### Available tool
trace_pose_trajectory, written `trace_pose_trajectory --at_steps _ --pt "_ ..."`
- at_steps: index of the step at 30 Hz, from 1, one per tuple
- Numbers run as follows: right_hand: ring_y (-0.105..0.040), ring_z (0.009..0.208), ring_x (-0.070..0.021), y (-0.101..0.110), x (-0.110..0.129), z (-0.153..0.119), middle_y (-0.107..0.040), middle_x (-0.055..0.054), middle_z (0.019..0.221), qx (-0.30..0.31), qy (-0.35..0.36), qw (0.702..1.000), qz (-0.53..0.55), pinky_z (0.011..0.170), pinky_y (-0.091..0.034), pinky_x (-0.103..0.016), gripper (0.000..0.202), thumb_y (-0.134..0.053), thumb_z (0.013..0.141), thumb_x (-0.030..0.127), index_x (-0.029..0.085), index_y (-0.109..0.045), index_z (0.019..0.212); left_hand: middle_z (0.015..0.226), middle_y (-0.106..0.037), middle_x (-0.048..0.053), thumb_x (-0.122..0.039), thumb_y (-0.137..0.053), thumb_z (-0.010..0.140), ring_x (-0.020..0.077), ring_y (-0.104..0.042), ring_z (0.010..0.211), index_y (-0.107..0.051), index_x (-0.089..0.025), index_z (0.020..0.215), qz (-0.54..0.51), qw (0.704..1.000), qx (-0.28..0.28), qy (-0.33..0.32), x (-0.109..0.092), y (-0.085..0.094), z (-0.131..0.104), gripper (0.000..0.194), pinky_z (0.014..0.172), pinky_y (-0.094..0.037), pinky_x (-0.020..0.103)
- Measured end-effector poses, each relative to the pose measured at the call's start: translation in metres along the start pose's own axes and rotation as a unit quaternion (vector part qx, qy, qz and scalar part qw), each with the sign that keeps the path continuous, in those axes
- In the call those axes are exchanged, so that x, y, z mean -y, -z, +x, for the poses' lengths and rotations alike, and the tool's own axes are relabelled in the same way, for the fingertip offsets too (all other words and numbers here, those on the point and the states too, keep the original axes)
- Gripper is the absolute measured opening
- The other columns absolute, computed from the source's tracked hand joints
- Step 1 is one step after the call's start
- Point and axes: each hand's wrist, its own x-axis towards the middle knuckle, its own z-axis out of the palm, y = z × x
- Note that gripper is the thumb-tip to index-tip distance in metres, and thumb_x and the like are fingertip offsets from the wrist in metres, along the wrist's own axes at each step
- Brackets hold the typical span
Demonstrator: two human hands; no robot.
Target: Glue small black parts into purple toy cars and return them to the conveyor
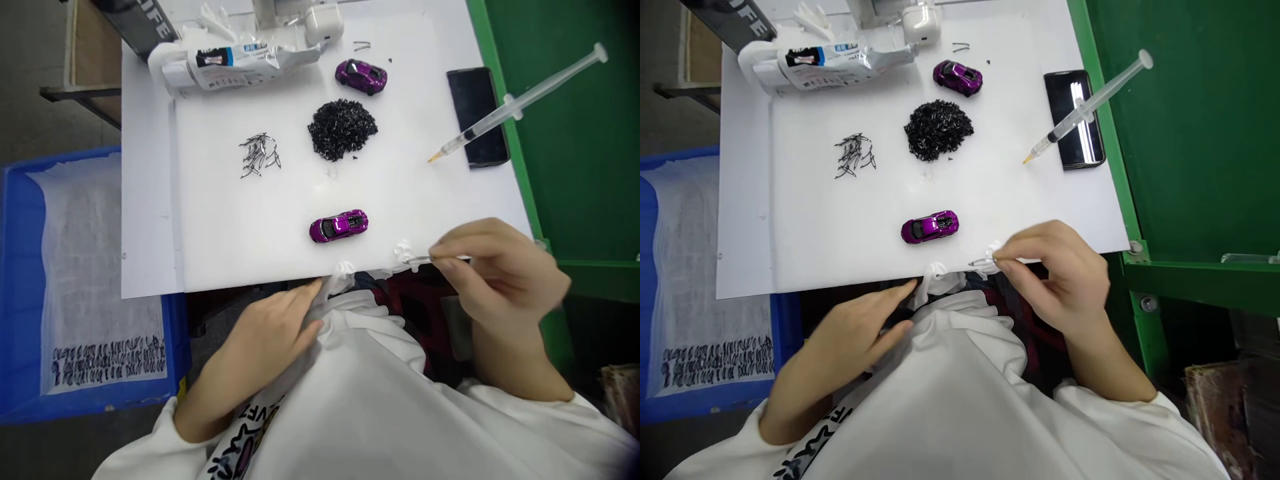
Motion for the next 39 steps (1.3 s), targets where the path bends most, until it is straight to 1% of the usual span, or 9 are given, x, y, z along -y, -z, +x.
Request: trace_pose_trajectory --at_steps 3,5,7,10,15,19,23,25,39 --pt "-0.059 0.072 -0.0152 -0.018 -0.007 0.023 -0.064 -0.002 0.077 0.002 0.016 0.999 0.042 0.062 -0.05 -0.033 0.016 -0.061 0.078 0.011 0.024 -0.064 0.085 0.092 -0.07 0.0 -0.024 -0.05 0.088 0.0159 -0.065 0.081 -0.06 -0.022 0.099 0.035 0.993 -0.103 -0.041 0.002 0.02 0.013 0.015 0.071 -0.048 0.025" --pt "-0.061 0.075 -0.015 -0.031 -0.011 0.037 -0.065 -0.002 0.08 0.029 -0.02 0.997 0.071 0.063 -0.053 -0.031 0.009 -0.061 0.079 0.016 0.024 -0.064 0.083 0.104 -0.067 0.005 -0.024 -0.057 0.084 0.0192 -0.061 0.093 -0.057 -0.019 0.106 0.08 0.975 -0.196 -0.058 0.004 0.022 0.033 0.022 0.08 -0.047 0.029" --pt "-0.062 0.078 -0.0147 -0.041 -0.013 0.045 -0.066 -0.003 0.087 0.056 -0.074 0.99 0.109 0.062 -0.055 -0.029 0.004 -0.061 0.081 0.023 0.022 -0.064 0.083 0.115 -0.062 0.007 -0.019 -0.059 0.082 0.0215 -0.056 0.104 -0.053 -0.018 0.112 0.1 0.973 -0.195 -0.08 0.008 0.018 0.054 0.031 0.089 -0.044 0.033" --pt "-0.064 0.079 -0.0139 -0.049 -0.017 0.051 -0.067 -0.004 0.092 0.087 -0.161 0.966 0.183 0.057 -0.057 -0.024 0.01 -0.061 0.08 0.028 0.019 -0.064 0.084 0.099 -0.066 0.002 -0.016 -0.06 0.08 0.0189 -0.057 0.09 -0.055 -0.019 0.104 0.069 0.978 -0.19 -0.059 0.013 0.013 0.073 0.025 0.082 -0.045 0.031" --pt "-0.066 0.076 -0.0127 -0.054 -0.02 0.052 -0.069 -0.002 0.092 0.119 -0.233 0.926 0.273 0.054 -0.058 -0.021 0.008 -0.064 0.079 0.026 0.019 -0.066 0.083 0.102 -0.066 0.0 -0.022 -0.064 0.079 0.0168 -0.061 0.088 -0.052 -0.022 0.109 -0.046 0.985 -0.168 -0.014 0.019 0.021 0.072 0.032 0.074 -0.046 0.028" --pt "-0.065 0.07 -0.0118 -0.056 -0.019 0.053 -0.069 -0.002 0.086 0.101 -0.251 0.925 0.266 0.051 -0.058 -0.02 0.007 -0.064 0.078 0.025 0.019 -0.067 0.082 0.103 -0.066 0.001 -0.025 -0.064 0.08 0.0162 -0.061 0.088 -0.057 -0.022 0.108 -0.086 0.98 -0.18 -0.011 0.017 0.026 0.072 0.029 0.07 -0.046 0.027" --pt "-0.065 0.068 -0.0114 -0.057 -0.018 0.054 -0.069 -0.002 0.084 0.096 -0.259 0.924 0.265 0.051 -0.058 -0.02 0.008 -0.065 0.078 0.025 0.02 -0.067 0.082 0.084 -0.067 -0.002 -0.02 -0.065 0.079 0.012 -0.059 0.074 -0.064 -0.022 0.089 -0.109 0.95 -0.289 -0.037 0.009 0.02 0.078 0.01 0.064 -0.046 0.024" --pt "-0.065 0.067 -0.0116 -0.057 -0.018 0.053 -0.069 -0.002 0.084 0.096 -0.259 0.924 0.262 0.051 -0.058 -0.02 0.008 -0.065 0.078 0.026 0.02 -0.067 0.083 0.078 -0.067 -0.003 -0.018 -0.065 0.079 0.0114 -0.058 0.071 -0.064 -0.022 0.083 -0.119 0.94 -0.318 -0.036 0.005 0.016 0.081 0.005 0.063 -0.046 0.024" --pt "-0.065 0.068 -0.0119 -0.057 -0.017 0.054 -0.069 -0.001 0.083 0.095 -0.243 0.935 0.241 0.051 -0.058 -0.021 0.008 -0.064 0.079 0.026 0.02 -0.067 0.083 0.076 -0.064 -0.003 -0.017 -0.065 0.078 0.0121 -0.057 0.072 -0.061 -0.02 0.078 -0.159 0.926 -0.341 0.023 0.002 0.008 0.091 0.005 0.061 -0.043 0.025"
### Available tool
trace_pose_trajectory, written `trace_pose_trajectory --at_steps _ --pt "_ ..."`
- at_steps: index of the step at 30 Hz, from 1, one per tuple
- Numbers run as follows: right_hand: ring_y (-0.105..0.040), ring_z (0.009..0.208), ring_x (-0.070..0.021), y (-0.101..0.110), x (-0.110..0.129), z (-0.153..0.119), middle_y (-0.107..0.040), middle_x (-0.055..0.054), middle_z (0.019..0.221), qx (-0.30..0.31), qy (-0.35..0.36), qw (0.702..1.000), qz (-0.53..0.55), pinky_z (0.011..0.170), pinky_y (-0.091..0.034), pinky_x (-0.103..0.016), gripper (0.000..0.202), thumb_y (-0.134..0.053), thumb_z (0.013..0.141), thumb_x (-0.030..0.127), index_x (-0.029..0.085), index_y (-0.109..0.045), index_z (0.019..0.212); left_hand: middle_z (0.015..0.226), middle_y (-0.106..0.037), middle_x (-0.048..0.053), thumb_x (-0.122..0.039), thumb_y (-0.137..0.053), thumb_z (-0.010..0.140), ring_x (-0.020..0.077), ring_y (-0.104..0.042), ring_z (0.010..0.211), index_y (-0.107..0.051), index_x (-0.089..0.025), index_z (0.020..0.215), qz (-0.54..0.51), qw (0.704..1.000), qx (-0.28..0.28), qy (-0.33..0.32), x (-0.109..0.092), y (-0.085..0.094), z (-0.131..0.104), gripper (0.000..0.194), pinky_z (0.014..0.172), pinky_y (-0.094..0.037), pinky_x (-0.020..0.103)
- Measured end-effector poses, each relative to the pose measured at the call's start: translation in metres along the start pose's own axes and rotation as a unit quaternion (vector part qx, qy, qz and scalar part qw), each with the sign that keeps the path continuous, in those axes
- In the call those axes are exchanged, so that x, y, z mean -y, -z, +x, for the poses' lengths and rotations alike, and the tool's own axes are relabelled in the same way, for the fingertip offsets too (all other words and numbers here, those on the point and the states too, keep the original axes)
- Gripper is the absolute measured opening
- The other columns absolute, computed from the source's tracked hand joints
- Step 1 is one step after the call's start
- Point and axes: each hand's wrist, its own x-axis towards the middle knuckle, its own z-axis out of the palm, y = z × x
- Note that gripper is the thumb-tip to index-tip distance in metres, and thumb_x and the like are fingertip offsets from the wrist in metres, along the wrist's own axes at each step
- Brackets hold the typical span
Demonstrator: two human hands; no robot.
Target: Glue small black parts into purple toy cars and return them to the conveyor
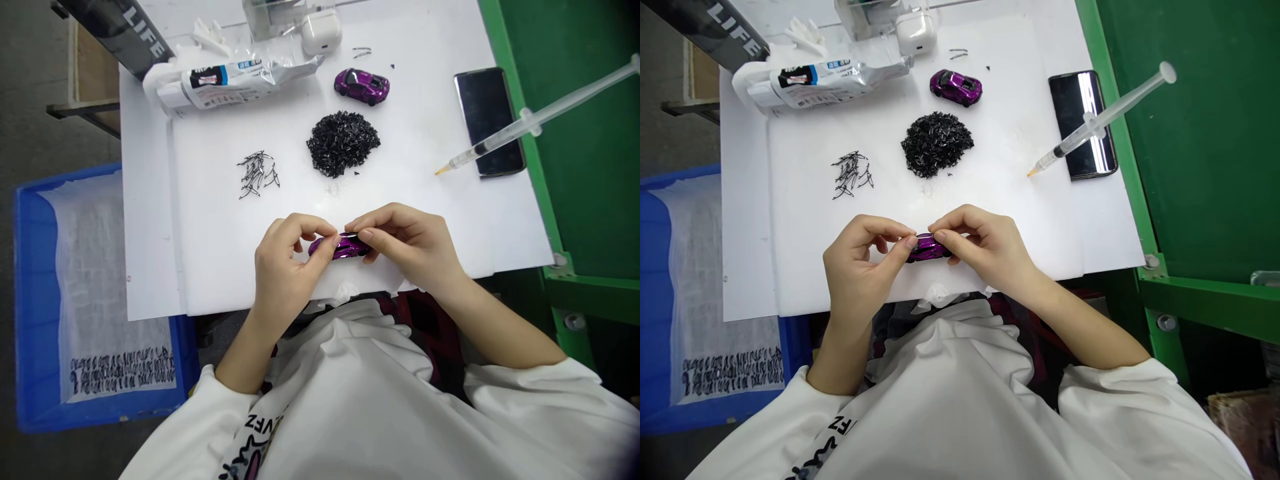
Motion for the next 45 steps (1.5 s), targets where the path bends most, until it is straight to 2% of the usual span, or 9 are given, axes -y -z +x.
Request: trace_pose_trajectory --at_steps 5,9,12,31,37,41,45 --pt "-0.064 0.062 -0.0106 0.0 0.001 0.0 -0.069 0.0 0.082 0.0 0.003 1.0 -0.007 0.05 -0.057 -0.021 0.009 -0.061 0.081 0.027 0.02 -0.066 0.084 0.077 -0.064 -0.003 -0.015 -0.064 0.079 0.0111 -0.055 0.069 -0.06 -0.021 0.079 -0.008 1.0 -0.006 -0.024 0.0 0.002 -0.001 0.007 0.06 -0.043 0.024" --pt "-0.067 0.079 -0.0137 0.0 0.001 -0.001 -0.069 -0.001 0.086 -0.001 0.009 1.0 0.025 0.05 -0.056 -0.02 0.015 -0.054 0.086 0.031 0.022 -0.06 0.097 0.076 -0.065 -0.004 -0.015 -0.065 0.079 0.0116 -0.055 0.069 -0.06 -0.022 0.081 0.064 0.995 -0.002 -0.081 0.003 0.01 -0.005 0.009 0.062 -0.045 0.025" --pt "-0.067 0.081 -0.0136 0.0 0.001 -0.001 -0.069 -0.002 0.087 0.003 0.009 0.999 0.039 0.05 -0.055 -0.019 0.017 -0.054 0.086 0.032 0.022 -0.057 0.1 0.075 -0.067 -0.004 -0.011 -0.066 0.077 0.0122 -0.055 0.069 -0.06 -0.022 0.081 0.087 0.99 0.008 -0.109 0.005 0.013 -0.008 0.013 0.061 -0.045 0.026" --pt "-0.066 0.087 -0.0148 0.0 0.002 -0.002 -0.068 -0.001 0.088 0.009 -0.009 0.998 0.064 0.052 -0.056 -0.021 0.015 -0.053 0.086 0.031 0.024 -0.058 0.098 0.072 -0.066 -0.005 -0.009 -0.067 0.074 0.0122 -0.053 0.07 -0.06 -0.021 0.078 0.107 0.989 0.014 -0.098 0.004 0.012 -0.011 0.014 0.059 -0.044 0.025" --pt "-0.065 0.09 -0.0157 0.001 0.002 -0.005 -0.067 -0.002 0.091 0.026 -0.005 0.998 0.048 0.055 -0.057 -0.022 0.016 -0.054 0.086 0.032 0.024 -0.057 0.099 0.068 -0.065 -0.006 -0.008 -0.065 0.075 0.0133 -0.049 0.066 -0.059 -0.021 0.076 0.155 0.979 0.006 -0.134 0.0 0.01 -0.012 0.015 0.057 -0.042 0.025" --pt "-0.065 0.091 -0.0165 0.002 0.001 -0.006 -0.067 -0.002 0.092 0.034 -0.002 0.999 0.035 0.055 -0.057 -0.023 0.016 -0.053 0.086 0.032 0.024 -0.058 0.1 0.066 -0.064 -0.006 -0.007 -0.061 0.078 0.0135 -0.048 0.066 -0.057 -0.021 0.075 0.18 0.972 0.042 -0.143 -0.006 0.011 -0.011 0.015 0.061 -0.043 0.025" --pt "-0.065 0.089 -0.0157 0.003 0.001 -0.008 -0.067 -0.001 0.091 0.041 0.005 0.999 0.024 0.055 -0.057 -0.023 0.015 -0.053 0.086 0.03 0.024 -0.059 0.099 0.084 -0.064 -0.003 -0.011 -0.059 0.079 0.0158 -0.052 0.081 -0.056 -0.021 0.088 0.194 0.969 0.13 -0.078 -0.008 0.014 -0.008 0.014 0.074 -0.045 0.028"
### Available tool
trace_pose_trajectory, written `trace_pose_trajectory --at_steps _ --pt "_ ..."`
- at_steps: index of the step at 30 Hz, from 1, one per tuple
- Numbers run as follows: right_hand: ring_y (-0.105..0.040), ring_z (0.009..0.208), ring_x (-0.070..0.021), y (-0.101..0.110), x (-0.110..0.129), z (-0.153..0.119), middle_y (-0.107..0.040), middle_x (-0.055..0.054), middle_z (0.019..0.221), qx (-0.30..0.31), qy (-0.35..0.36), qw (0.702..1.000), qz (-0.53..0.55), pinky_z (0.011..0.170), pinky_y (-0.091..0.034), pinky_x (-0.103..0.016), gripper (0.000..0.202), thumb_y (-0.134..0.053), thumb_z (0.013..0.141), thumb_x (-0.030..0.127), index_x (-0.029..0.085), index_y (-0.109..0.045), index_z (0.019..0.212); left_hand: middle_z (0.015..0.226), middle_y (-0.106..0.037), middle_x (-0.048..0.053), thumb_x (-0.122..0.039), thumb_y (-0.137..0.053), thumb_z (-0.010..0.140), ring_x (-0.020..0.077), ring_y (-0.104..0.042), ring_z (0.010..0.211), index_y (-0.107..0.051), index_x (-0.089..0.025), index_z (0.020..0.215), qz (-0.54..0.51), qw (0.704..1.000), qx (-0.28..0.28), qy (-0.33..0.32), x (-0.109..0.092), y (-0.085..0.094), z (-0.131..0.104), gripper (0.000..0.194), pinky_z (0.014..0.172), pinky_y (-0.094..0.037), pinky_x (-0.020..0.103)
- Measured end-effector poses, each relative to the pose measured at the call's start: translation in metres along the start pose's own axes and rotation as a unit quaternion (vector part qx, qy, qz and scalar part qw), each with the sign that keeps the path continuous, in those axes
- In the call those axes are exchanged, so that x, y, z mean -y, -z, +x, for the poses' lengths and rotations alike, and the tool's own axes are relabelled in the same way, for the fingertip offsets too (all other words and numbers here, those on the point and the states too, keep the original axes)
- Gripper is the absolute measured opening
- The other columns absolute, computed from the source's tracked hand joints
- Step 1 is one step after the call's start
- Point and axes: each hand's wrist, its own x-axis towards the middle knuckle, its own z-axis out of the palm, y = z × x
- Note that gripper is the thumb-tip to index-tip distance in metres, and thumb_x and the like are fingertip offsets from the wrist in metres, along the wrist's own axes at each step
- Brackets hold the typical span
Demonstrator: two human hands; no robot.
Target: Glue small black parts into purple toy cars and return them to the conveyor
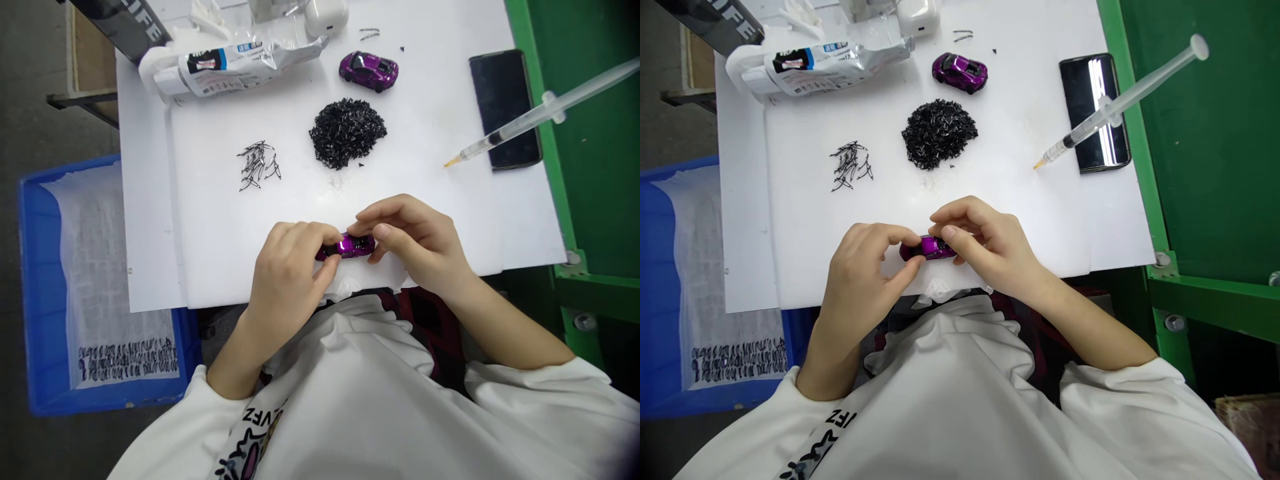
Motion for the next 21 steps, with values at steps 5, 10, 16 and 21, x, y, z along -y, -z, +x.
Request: trace_pose_trajectory --at_steps 5,10,16,21 --pt "-0.064 0.085 -0.0144 0.002 0.001 -0.001 -0.067 -0.001 0.091 0.014 0.013 0.999 -0.03 0.055 -0.055 -0.023 0.015 -0.052 0.087 0.027 0.023 -0.06 0.098 0.101 -0.063 0.0 -0.015 -0.06 0.078 0.0183 -0.054 0.093 -0.051 -0.021 0.105 -0.024 0.997 0.05 0.048 0.004 -0.003 0.0 0.029 0.082 -0.044 0.031" --pt "-0.063 0.078 -0.0125 0.006 0.008 -0.001 -0.066 -0.001 0.092 0.027 0.053 0.99 -0.129 0.061 -0.053 -0.026 0.014 -0.051 0.087 0.023 0.022 -0.061 0.097 0.1 -0.063 -0.001 -0.017 -0.06 0.079 0.0181 -0.054 0.093 -0.052 -0.022 0.103 -0.048 0.997 0.03 0.047 0.01 -0.009 -0.004 0.026 0.084 -0.044 0.032" --pt "-0.058 0.093 -0.0188 0.002 0.012 -0.004 -0.064 -0.006 0.102 0.067 0.166 0.92 -0.349 0.081 -0.048 -0.037 0.026 -0.052 0.08 0.013 0.019 -0.055 0.105 0.109 -0.061 -0.001 -0.016 -0.059 0.078 0.0178 -0.052 0.099 -0.05 -0.023 0.11 -0.092 0.993 0.049 0.054 0.015 -0.004 -0.009 0.033 0.087 -0.044 0.032" --pt "-0.058 0.09 -0.0192 0.002 0.009 -0.006 -0.063 -0.006 0.101 0.073 0.159 0.91 -0.377 0.078 -0.048 -0.037 0.027 -0.05 0.082 0.015 0.02 -0.051 0.108 0.108 -0.062 0.0 -0.012 -0.057 0.076 0.0186 -0.052 0.1 -0.05 -0.022 0.112 -0.102 0.992 0.048 0.062 0.013 -0.003 -0.008 0.038 0.089 -0.043 0.034"
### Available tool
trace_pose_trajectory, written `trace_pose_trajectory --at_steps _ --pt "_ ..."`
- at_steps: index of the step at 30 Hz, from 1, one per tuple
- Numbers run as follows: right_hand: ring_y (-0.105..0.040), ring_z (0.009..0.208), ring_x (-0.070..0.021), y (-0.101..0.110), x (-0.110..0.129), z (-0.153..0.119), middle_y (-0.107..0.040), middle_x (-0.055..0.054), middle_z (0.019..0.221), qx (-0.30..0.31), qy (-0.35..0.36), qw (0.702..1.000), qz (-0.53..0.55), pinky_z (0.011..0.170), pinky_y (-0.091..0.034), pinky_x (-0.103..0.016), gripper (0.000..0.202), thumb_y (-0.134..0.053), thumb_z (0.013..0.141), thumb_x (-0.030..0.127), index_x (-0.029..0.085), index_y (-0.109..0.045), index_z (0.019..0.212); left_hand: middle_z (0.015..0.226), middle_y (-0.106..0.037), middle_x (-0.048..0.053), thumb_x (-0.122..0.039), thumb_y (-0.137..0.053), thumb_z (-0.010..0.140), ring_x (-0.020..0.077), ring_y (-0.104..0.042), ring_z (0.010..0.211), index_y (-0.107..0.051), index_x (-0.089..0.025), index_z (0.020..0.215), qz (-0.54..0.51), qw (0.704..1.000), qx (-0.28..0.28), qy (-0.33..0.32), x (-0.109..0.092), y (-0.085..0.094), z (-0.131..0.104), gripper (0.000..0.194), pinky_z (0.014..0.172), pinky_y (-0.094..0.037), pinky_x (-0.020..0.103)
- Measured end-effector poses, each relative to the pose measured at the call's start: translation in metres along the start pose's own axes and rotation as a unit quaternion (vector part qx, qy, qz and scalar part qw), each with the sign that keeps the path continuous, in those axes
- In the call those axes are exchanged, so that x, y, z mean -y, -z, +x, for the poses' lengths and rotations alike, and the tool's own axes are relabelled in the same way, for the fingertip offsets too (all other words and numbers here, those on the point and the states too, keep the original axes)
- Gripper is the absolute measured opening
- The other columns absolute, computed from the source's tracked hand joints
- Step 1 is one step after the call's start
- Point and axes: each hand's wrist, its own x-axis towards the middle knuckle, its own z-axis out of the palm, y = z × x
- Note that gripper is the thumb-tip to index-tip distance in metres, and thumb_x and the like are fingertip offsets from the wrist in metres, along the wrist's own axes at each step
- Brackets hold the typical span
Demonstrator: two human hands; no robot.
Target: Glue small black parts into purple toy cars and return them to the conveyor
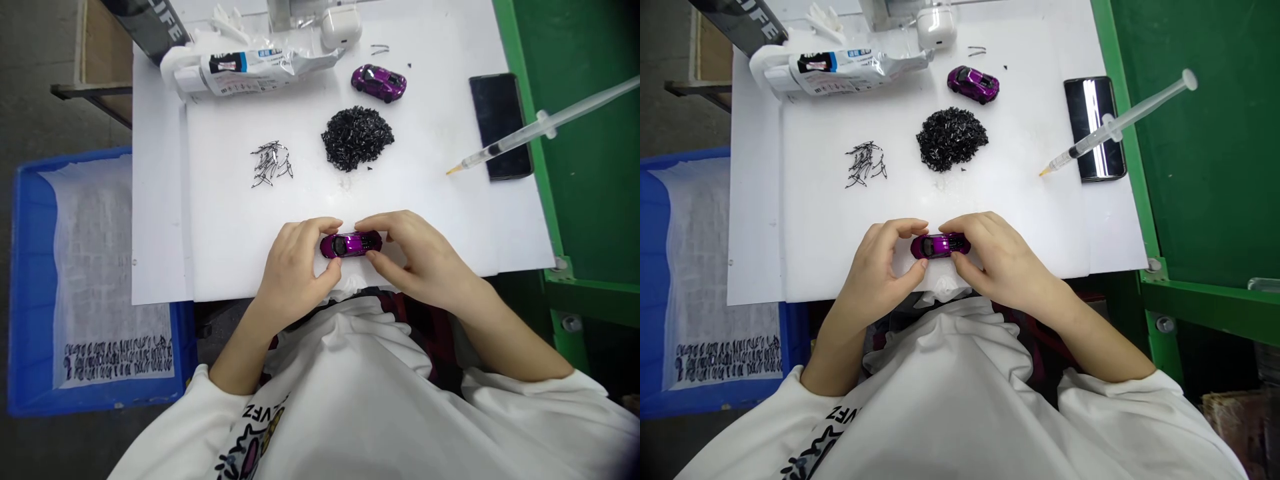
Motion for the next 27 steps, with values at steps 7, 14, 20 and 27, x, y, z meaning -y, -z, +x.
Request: trace_pose_trajectory --at_steps 7,14,20,27 --pt "-0.058 0.091 -0.0207 0.0 -0.002 -0.001 -0.062 -0.006 0.102 0.004 -0.003 1.0 0.013 0.077 -0.048 -0.038 0.028 -0.049 0.083 0.016 0.023 -0.05 0.11 0.095 -0.063 -0.001 -0.008 -0.058 0.071 0.0192 -0.053 0.094 -0.051 -0.023 0.109 0.0 1.0 -0.022 0.018 -0.003 -0.006 0.005 0.042 0.086 -0.042 0.035" --pt "-0.056 0.096 -0.0186 0.006 -0.001 -0.003 -0.061 -0.007 0.105 0.017 -0.008 1.0 0.003 0.084 -0.047 -0.035 0.03 -0.048 0.083 0.014 0.019 -0.049 0.112 0.093 -0.062 -0.001 -0.006 -0.056 0.068 0.019 -0.053 0.089 -0.053 -0.022 0.1 0.006 1.0 -0.019 0.022 -0.005 -0.008 0.007 0.036 0.082 -0.043 0.036" --pt "-0.055 0.1 -0.0231 0.006 -0.004 -0.001 -0.061 -0.009 0.106 0.024 -0.002 0.999 -0.043 0.085 -0.048 -0.042 0.037 -0.05 0.079 0.013 0.018 -0.048 0.115 0.106 -0.062 0.001 -0.013 -0.055 0.072 0.0192 -0.052 0.096 -0.049 -0.023 0.111 -0.043 0.999 0.013 0.014 0.004 0.002 0.003 0.04 0.085 -0.042 0.036" --pt "-0.056 0.086 -0.022 0.023 0.015 -0.012 -0.064 -0.01 0.09 -0.02 -0.013 0.993 -0.119 0.079 -0.049 -0.039 0.021 -0.048 0.081 0.015 0.013 -0.054 0.101 0.113 -0.06 0.004 -0.018 -0.047 0.077 0.0204 -0.055 0.098 -0.051 -0.023 0.108 -0.136 0.989 -0.043 0.049 0.012 0.003 0.001 0.032 0.079 -0.042 0.034"
